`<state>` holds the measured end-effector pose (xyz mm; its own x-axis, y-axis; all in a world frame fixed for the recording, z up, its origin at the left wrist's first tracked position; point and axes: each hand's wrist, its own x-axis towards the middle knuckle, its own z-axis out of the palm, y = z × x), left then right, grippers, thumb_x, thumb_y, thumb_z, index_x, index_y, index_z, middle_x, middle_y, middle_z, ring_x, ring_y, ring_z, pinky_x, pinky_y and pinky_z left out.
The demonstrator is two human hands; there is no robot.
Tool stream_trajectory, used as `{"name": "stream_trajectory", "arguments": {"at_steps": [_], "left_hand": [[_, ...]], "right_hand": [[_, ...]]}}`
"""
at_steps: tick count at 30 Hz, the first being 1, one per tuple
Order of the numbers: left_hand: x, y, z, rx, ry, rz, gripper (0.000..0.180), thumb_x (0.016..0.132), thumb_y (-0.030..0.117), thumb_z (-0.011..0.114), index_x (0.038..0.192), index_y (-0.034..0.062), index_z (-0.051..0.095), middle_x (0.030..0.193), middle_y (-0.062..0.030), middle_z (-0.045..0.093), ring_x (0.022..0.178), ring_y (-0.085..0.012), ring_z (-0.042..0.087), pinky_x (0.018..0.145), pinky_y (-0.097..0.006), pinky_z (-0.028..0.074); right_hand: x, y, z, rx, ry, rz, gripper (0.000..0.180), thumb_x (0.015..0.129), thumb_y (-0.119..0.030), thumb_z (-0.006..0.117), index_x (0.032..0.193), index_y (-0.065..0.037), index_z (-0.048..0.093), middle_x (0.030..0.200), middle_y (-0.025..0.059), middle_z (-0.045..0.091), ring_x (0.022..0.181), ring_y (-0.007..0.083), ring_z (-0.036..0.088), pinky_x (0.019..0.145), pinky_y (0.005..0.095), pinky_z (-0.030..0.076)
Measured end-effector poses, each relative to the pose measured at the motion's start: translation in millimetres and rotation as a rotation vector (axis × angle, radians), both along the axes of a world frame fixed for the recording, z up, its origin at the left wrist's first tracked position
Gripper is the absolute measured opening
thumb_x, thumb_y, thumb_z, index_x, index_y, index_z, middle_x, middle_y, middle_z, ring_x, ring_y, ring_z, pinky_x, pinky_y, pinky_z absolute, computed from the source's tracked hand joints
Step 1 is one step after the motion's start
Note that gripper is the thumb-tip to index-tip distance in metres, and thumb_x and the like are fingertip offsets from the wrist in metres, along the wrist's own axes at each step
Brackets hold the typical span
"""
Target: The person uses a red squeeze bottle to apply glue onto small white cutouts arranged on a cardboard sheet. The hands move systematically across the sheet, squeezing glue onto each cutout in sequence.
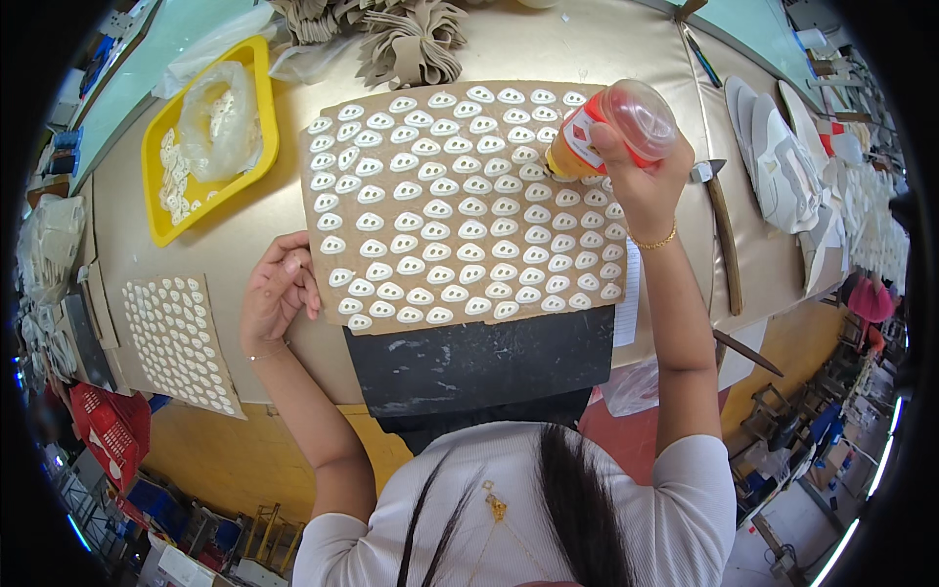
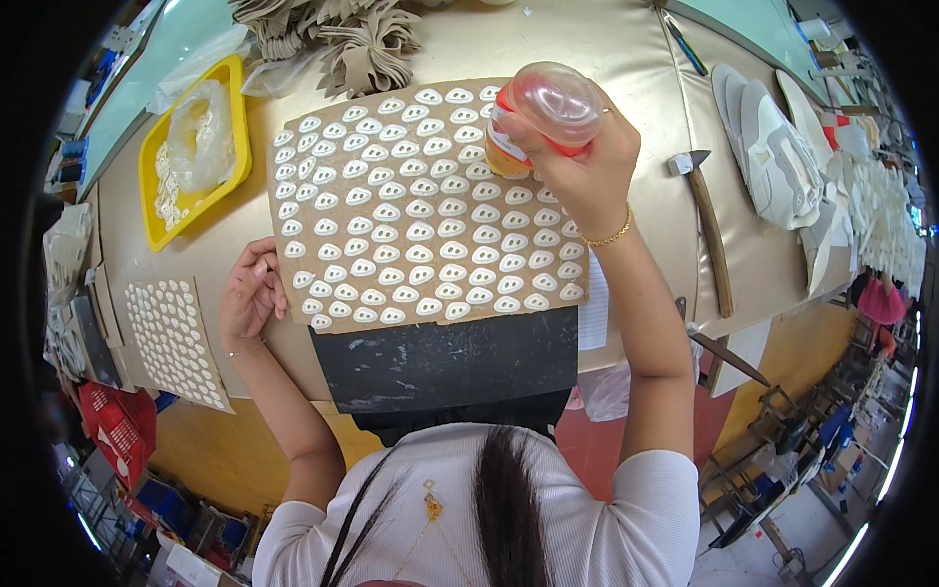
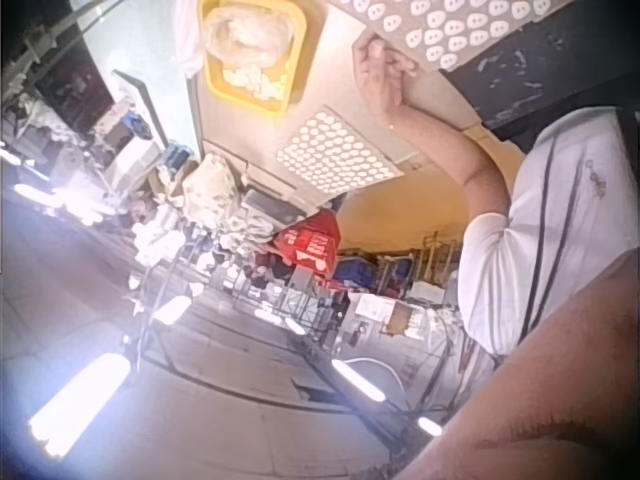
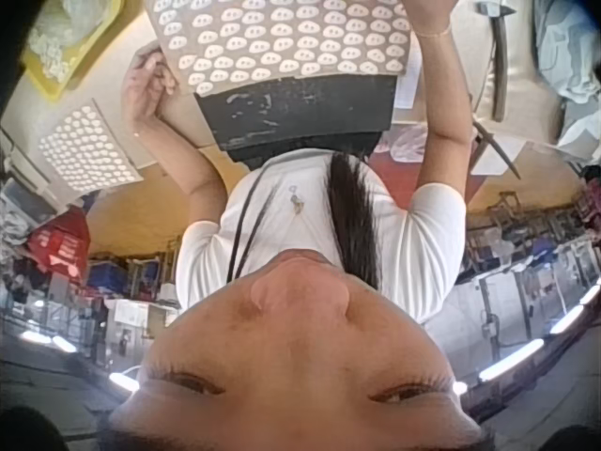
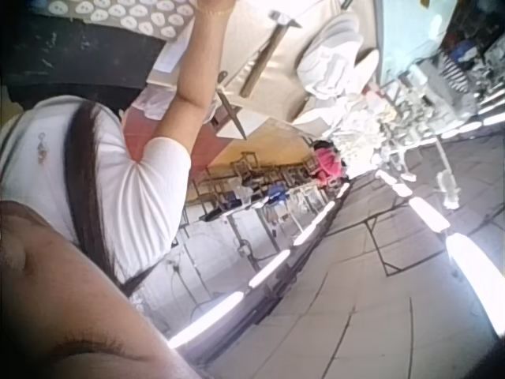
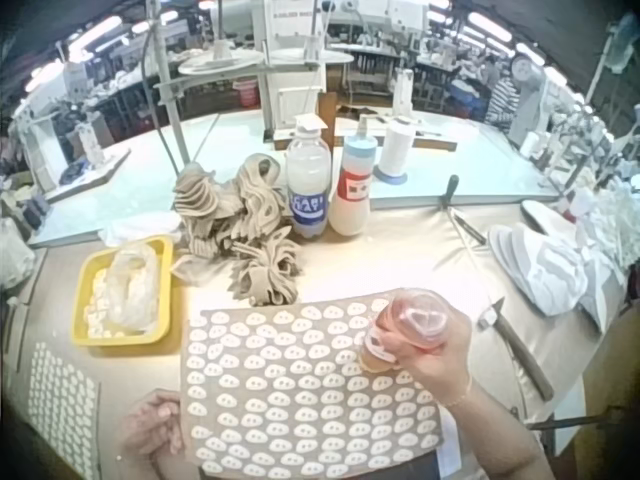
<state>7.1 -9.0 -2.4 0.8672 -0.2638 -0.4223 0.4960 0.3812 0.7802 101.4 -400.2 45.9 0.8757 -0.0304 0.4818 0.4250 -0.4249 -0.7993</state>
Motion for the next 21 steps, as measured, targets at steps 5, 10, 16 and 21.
{"name": "stream_trajectory", "arguments": {"at_steps": [5,10,16,21], "left_hand": [[-0.4,1.0,-1.8,-0.015,-0.004,0.0,0.038,0.092,0.016,0.05,0.121,-0.0064,0.039,0.093,-0.0152,0.058,0.057,-0.0173,0.061,0.043,-0.025,0.05],[-0.1,0.9,-1.0,-0.012,0.0,-0.006,0.039,0.092,0.015,0.05,0.122,-0.0066,0.039,0.093,-0.0156,0.058,0.057,-0.0173,0.061,0.043,-0.025,0.051],[0.7,-0.4,0.2,-0.008,0.0,-0.005,0.038,0.092,0.015,0.05,0.122,-0.0067,0.039,0.093,-0.0155,0.058,0.058,-0.0171,0.061,0.043,-0.025,0.051],[0.3,-0.8,0.3,0.003,0.0,-0.002,0.038,0.092,0.014,0.049,0.122,-0.0069,0.039,0.093,-0.0149,0.058,0.057,-0.0168,0.061,0.043,-0.025,0.051]], "right_hand": [[-8.7,1.3,1.7,0.066,0.01,0.033,0.034,0.07,-0.021,0.08,0.091,0.0,0.066,0.087,0.0079,0.067,0.077,0.0152,0.065,0.067,0.0256,0.051],[-12.5,7.7,4.1,0.024,-0.031,0.096,0.033,0.067,-0.019,0.082,0.088,0.0,0.066,0.086,0.0087,0.066,0.074,0.0164,0.065,0.063,0.0248,0.05],[-11.0,16.0,3.4,-0.049,-0.08,0.102,0.034,0.063,-0.019,0.083,0.087,-0.001,0.067,0.085,0.0088,0.066,0.072,0.0164,0.065,0.061,0.0248,0.049],[-11.0,16.4,9.7,0.02,-0.042,0.086,0.036,0.066,-0.023,0.082,0.089,-0.001,0.066,0.086,0.008,0.066,0.074,0.0165,0.065,0.064,0.0251,0.05]]}}
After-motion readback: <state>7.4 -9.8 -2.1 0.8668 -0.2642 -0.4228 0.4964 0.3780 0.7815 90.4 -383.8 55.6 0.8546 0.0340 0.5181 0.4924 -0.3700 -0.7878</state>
